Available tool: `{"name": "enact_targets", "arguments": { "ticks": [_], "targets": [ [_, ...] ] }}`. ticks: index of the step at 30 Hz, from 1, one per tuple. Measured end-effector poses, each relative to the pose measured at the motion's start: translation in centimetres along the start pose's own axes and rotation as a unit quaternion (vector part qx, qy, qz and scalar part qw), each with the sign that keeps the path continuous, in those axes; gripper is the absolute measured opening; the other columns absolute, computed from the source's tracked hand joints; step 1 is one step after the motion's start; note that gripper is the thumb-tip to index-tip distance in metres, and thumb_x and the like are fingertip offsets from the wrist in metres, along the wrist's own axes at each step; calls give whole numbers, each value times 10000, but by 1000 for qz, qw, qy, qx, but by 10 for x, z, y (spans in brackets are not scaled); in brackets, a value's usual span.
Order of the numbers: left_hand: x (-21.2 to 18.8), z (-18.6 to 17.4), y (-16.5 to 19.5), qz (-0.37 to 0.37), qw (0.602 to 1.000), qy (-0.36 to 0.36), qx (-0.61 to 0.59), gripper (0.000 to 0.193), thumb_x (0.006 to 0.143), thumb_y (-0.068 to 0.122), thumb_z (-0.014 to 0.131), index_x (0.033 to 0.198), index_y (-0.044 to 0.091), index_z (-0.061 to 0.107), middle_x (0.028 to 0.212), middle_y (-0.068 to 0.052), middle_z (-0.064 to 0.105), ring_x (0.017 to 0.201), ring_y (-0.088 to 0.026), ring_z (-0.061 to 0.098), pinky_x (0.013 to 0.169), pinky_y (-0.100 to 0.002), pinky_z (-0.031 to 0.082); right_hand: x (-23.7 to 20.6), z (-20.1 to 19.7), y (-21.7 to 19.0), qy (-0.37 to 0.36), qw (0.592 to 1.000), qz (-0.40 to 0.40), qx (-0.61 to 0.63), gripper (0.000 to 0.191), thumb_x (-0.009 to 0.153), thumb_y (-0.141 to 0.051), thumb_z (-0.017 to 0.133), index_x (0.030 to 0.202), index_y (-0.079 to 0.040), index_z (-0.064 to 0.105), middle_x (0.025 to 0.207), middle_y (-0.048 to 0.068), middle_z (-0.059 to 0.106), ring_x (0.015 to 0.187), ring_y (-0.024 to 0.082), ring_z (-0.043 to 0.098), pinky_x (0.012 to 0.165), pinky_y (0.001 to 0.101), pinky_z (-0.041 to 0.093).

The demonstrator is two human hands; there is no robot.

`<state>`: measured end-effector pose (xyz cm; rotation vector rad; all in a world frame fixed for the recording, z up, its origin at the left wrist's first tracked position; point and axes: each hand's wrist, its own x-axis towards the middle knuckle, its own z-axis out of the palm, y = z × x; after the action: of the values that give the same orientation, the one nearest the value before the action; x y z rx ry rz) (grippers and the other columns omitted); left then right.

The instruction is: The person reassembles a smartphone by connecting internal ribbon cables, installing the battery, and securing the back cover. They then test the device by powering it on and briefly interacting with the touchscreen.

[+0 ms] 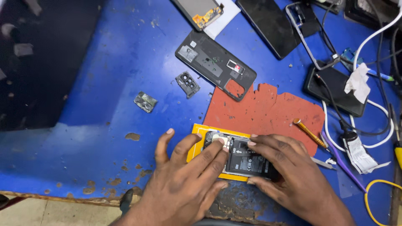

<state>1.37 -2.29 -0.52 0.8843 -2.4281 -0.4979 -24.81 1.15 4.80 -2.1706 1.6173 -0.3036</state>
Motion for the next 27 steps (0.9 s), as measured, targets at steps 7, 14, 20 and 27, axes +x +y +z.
{"name": "enact_targets", "arguments": {
  "ticks": [7,14,20,27],
  "targets": [
    [2,-3,-6,6,1000,-13,-11,475,940,390,649,1301,83,674,1422,-49,587,1360,-311,395,1156,-660,98,2,4,-5,23,1000,4,13,760,678,-316,864,1341,-94,565,1309,81,648,1223,307,592,1011,431,464],
    [3,-3,-8,11,999,-21,-22,500,893,386,683,1267,53,681,1428,-91,545,1361,-351,382,1129,-676,92,3,10,-7,32,999,8,10,752,690,-298,868,1348,-101,563,1307,83,657,1218,315,597,998,431,486],
    [7,1,-9,10,1000,-9,-2,542,805,393,740,1247,84,687,1416,-45,571,1340,-346,396,1146,-648,107,-1,8,-9,42,999,17,4,737,715,-296,874,1356,-102,566,1301,95,654,1230,336,588,1007,443,481],
    [9,8,-10,9,1000,0,-1,552,780,414,746,1247,126,686,1377,-27,579,1301,-324,415,1142,-636,82,-2,6,-9,45,999,-2,1,716,759,-308,851,1371,-96,547,1338,99,634,1269,334,554,1063,495,421]
  ]
}}
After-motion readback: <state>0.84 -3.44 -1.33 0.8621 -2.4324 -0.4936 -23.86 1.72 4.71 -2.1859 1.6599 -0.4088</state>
